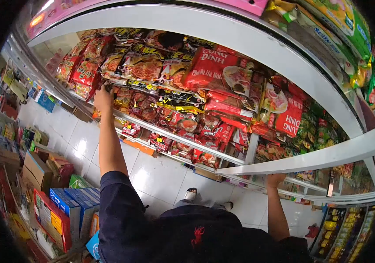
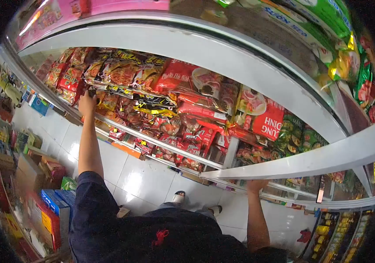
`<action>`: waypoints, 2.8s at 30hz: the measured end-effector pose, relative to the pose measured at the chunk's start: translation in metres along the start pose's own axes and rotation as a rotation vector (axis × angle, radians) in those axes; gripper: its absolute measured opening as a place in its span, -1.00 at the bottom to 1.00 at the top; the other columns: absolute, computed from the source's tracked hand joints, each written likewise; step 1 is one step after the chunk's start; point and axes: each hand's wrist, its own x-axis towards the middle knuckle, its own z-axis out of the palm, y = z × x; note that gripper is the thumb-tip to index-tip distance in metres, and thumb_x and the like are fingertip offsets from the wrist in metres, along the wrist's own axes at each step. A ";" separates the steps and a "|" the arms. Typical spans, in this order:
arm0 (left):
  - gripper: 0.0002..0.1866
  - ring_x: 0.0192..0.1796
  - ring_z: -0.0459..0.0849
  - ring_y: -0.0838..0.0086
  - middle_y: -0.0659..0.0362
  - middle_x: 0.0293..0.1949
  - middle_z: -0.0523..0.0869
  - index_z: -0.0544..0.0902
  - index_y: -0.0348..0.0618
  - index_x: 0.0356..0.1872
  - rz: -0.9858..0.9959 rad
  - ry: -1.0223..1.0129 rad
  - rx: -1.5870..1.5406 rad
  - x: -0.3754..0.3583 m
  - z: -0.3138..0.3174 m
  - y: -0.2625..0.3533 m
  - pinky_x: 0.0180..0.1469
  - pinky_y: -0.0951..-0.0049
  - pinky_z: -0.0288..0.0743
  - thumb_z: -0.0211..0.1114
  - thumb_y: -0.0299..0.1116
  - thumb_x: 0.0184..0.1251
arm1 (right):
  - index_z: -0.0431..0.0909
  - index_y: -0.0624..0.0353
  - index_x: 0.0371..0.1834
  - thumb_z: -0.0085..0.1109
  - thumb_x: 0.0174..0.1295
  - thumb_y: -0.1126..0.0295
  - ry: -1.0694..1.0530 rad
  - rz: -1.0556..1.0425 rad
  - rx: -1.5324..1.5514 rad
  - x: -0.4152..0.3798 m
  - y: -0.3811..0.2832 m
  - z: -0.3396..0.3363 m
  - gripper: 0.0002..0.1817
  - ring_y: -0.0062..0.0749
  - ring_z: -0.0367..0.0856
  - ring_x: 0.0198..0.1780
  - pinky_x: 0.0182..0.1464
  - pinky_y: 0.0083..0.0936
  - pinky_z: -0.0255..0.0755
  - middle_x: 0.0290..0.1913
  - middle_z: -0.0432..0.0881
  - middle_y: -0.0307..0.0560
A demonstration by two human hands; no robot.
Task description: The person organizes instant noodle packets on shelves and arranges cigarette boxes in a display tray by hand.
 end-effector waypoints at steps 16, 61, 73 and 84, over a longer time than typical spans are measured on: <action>-0.64 -0.21 0.55 0.07 -0.01 -0.24 0.55 0.56 -0.13 -0.28 0.437 -0.055 -0.278 -0.140 -0.056 0.082 -0.25 0.13 0.46 0.25 -0.12 -0.06 | 0.48 0.23 -0.14 0.10 -0.06 0.34 0.039 0.065 0.091 -0.004 0.001 0.012 -0.63 0.05 0.42 0.04 0.07 -0.14 0.30 -0.06 0.52 0.09; -0.48 0.20 0.33 0.13 -0.02 0.10 0.43 0.39 -0.22 0.10 1.053 -0.295 -0.993 -0.342 -0.096 0.172 0.25 0.12 0.09 0.24 -0.34 0.06 | 0.50 0.20 -0.24 0.27 -0.27 0.44 0.144 0.385 0.491 -0.012 0.062 -0.057 -0.60 -0.06 0.42 -0.03 -0.02 -0.25 0.32 -0.16 0.51 0.04; -0.45 0.21 0.23 -0.09 -0.15 0.14 0.32 0.40 -0.08 0.12 1.276 -0.266 -0.881 -0.456 -0.152 0.333 0.27 -0.02 0.04 0.26 -0.26 0.03 | 0.41 0.21 0.10 0.12 0.16 0.25 -0.014 0.393 0.979 0.006 0.064 -0.087 -0.55 -0.40 0.43 0.02 0.03 -0.47 0.31 0.00 0.49 -0.12; -0.62 -0.09 0.45 0.13 0.01 -0.21 0.51 0.55 -0.15 -0.27 1.089 -0.332 -0.732 -0.469 -0.158 0.359 0.02 0.12 0.28 0.23 -0.05 0.01 | 0.41 0.23 -0.16 0.08 0.10 0.11 0.768 1.525 0.871 -0.124 0.465 -0.104 -0.59 -0.23 0.51 -0.47 -0.54 -0.29 0.41 -0.34 0.51 0.05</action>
